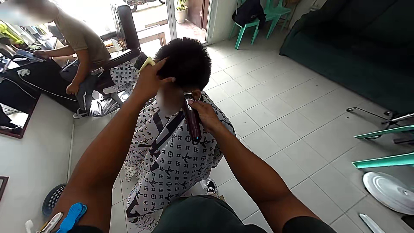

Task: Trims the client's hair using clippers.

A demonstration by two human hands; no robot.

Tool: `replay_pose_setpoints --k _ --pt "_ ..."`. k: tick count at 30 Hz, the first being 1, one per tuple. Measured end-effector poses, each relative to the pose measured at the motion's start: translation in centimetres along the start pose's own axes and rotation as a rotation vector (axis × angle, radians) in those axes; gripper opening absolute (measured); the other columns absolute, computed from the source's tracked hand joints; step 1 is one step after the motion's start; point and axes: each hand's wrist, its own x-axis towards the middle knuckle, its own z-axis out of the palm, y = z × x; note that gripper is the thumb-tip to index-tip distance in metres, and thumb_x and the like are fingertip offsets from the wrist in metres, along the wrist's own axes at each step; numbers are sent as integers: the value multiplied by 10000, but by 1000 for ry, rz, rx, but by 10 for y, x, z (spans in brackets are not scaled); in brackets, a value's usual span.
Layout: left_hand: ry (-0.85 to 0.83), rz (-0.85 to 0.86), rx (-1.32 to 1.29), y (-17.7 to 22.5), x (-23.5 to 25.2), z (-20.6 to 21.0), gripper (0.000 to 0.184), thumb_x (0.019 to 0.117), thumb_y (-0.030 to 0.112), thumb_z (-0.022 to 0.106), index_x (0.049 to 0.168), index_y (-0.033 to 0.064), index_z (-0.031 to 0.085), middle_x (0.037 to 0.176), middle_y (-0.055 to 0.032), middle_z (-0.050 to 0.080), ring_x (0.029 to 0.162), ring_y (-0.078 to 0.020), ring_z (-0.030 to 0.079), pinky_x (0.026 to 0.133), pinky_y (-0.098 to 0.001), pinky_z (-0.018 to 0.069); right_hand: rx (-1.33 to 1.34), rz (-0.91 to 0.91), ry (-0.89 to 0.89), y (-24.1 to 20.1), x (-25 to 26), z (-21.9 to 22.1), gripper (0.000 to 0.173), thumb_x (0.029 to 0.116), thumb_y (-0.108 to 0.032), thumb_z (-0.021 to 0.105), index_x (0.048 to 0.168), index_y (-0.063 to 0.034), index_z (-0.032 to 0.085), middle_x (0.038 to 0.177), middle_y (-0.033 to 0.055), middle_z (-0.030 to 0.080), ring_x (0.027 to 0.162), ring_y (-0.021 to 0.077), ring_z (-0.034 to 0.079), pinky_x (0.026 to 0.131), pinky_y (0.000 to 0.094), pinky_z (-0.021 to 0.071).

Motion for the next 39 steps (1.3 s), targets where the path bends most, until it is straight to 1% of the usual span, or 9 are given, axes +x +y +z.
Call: replay_pose_setpoints --k 13,16,25,29,31,32,34,37,39 --pt "-15 34 39 4 -3 -1 676 962 411 702 1521 95 492 1490 -210 531 1398 -386 476 1163 -573 313 -3 -35 -30 -2 -4 0 413 1076 -427 490 1112 -26 585 908 121 684 723 211 703 649 384 620" --pt "-22 36 43 6 -5 -1 675 974 419 685 1528 93 482 1513 -210 509 1417 -392 455 1171 -584 295 -12 -81 -49 2 -7 1 410 1074 -423 492 1180 -35 572 947 122 677 758 201 701 676 380 619" --pt "-9 -5 -2 2 -3 -1 710 943 396 736 1540 116 473 1463 -241 539 1383 -392 486 1165 -571 329 6 -41 -40 4 -4 5 457 1073 -466 474 1117 -25 586 911 130 674 726 216 696 656 400 620" --pt "-15 -6 1 2 -3 0 712 947 396 731 1545 115 465 1442 -250 550 1370 -397 492 1157 -573 330 55 -41 -151 12 -12 1 498 1085 -506 383 1391 -124 478 1039 88 632 827 179 666 745 376 600" --pt "-19 -4 4 2 -2 -1 711 950 385 731 1547 111 460 1453 -247 543 1377 -402 486 1160 -579 324 -7 0 -219 15 -17 0 410 1052 -331 543 1378 -94 464 907 90 631 694 156 649 657 307 590" --pt "-20 2 8 2 -1 -2 709 950 387 730 1546 110 462 1461 -241 541 1379 -400 486 1160 -578 324 -35 9 -224 15 -20 2 437 972 -158 680 1343 -52 474 849 110 633 635 161 641 616 292 586" --pt "-31 -1 14 1 -1 -3 708 953 396 725 1547 116 461 1463 -242 537 1382 -399 482 1162 -576 322 -101 23 -184 15 -21 10 459 894 -30 754 1277 -12 502 787 119 632 573 162 631 568 281 580" --pt "-27 -3 7 0 0 -2 710 948 399 730 1547 127 462 1442 -255 547 1373 -404 488 1156 -581 327 -102 26 -111 13 -18 20 317 981 -158 697 1211 -1 545 747 113 626 544 165 625 538 290 577" --pt "-24 -3 1 0 0 -2 711 947 399 731 1547 125 464 1450 -248 545 1381 -392 486 1162 -573 327 -60 20 -64 10 -16 24 362 994 -307 686 1190 -26 571 783 107 621 551 162 603 524 300 561"
